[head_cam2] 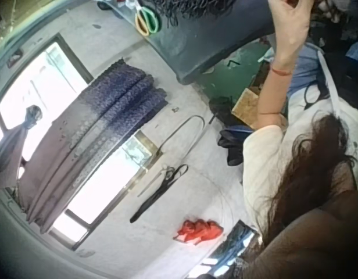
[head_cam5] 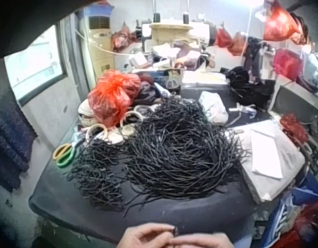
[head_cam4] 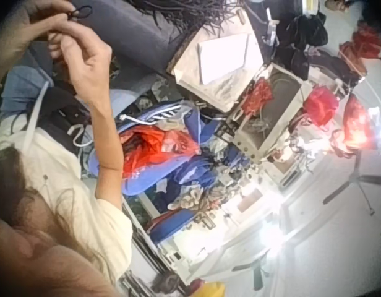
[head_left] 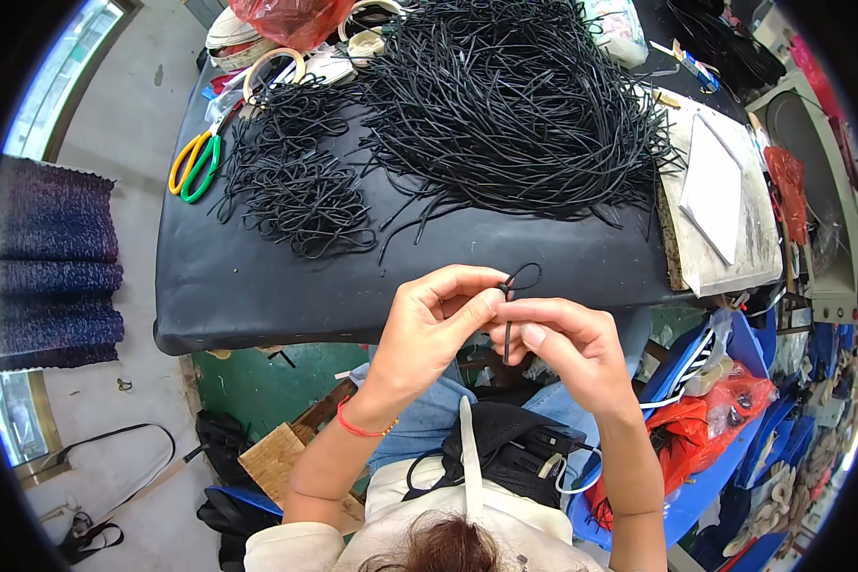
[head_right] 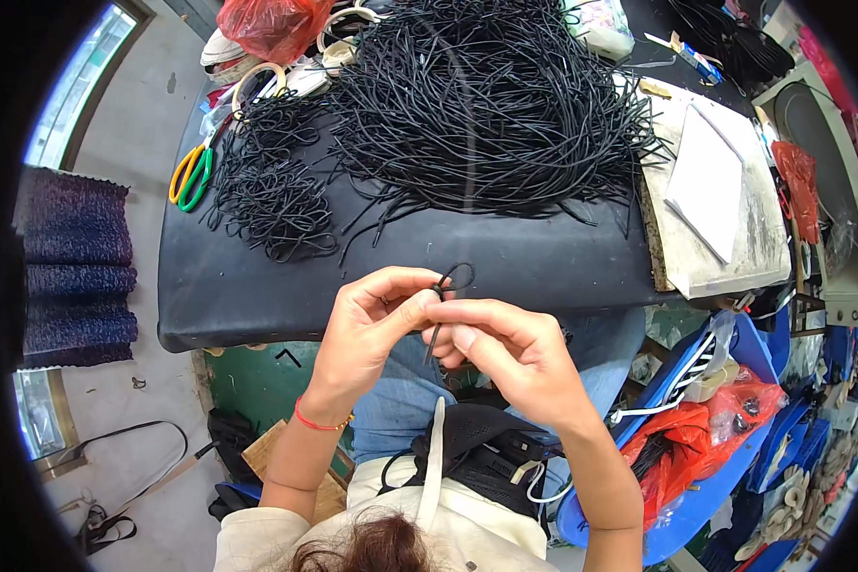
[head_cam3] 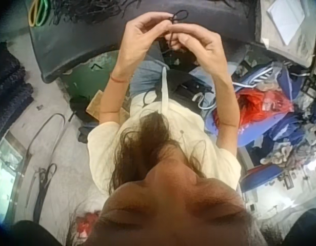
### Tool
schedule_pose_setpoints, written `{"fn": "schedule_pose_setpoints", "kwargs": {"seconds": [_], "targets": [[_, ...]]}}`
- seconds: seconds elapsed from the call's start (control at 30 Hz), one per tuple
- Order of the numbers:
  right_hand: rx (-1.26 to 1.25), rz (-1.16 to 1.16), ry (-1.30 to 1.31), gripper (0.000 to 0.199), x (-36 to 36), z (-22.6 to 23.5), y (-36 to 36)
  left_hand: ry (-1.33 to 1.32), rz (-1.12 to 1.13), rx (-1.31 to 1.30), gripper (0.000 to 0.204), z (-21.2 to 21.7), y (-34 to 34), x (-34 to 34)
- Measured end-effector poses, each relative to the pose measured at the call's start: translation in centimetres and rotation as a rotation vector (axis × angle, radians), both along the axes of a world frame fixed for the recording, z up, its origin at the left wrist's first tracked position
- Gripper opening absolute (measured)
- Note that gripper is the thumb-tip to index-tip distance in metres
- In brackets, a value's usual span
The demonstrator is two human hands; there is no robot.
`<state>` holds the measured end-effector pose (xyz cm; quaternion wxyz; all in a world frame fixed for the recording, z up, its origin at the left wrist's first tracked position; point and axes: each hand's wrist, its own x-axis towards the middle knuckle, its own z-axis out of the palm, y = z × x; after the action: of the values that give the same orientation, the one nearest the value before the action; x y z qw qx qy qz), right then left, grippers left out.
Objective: The person sits at a low workbench and repeatedly ties black cords into loops by hand. They pick up individual cords from a large pile, form a loop, and secure it with a knot, placing the finished items aside.
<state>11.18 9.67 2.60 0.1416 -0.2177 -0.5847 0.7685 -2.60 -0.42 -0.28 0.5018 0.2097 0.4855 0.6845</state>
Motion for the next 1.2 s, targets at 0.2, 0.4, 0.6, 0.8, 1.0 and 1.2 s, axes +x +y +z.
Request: {"fn": "schedule_pose_setpoints", "kwargs": {"seconds": [0.2,0.4,0.6,0.8,1.0,1.2], "targets": [[0.172,-0.232,-0.041,0.009,-0.6,-0.7,-0.7,-0.089,0.083,0.024,0.016,0.5,0.2,0.9],[0.516,-0.350,-0.110,0.009,-1.3,-1.0,-1.2,-0.314,0.186,0.091,0.015,0.1,0.5,2.0],[0.315,-0.360,-0.118,0.008,-1.6,-0.4,-1.0,0.135,0.308,0.058,0.016,0.2,1.0,3.2],[0.206,-0.384,-0.083,0.029,-1.5,-1.1,-0.6,0.221,0.260,0.085,0.030,0.1,0.8,2.4],[0.358,-0.214,-0.089,0.015,-0.8,-1.8,0.6,0.466,-0.001,-0.115,0.035,1.6,0.1,1.3],[-0.106,-0.274,-0.042,0.012,-0.9,-1.2,0.7,0.291,-0.100,-0.077,0.040,2.0,-0.1,1.3]]}}
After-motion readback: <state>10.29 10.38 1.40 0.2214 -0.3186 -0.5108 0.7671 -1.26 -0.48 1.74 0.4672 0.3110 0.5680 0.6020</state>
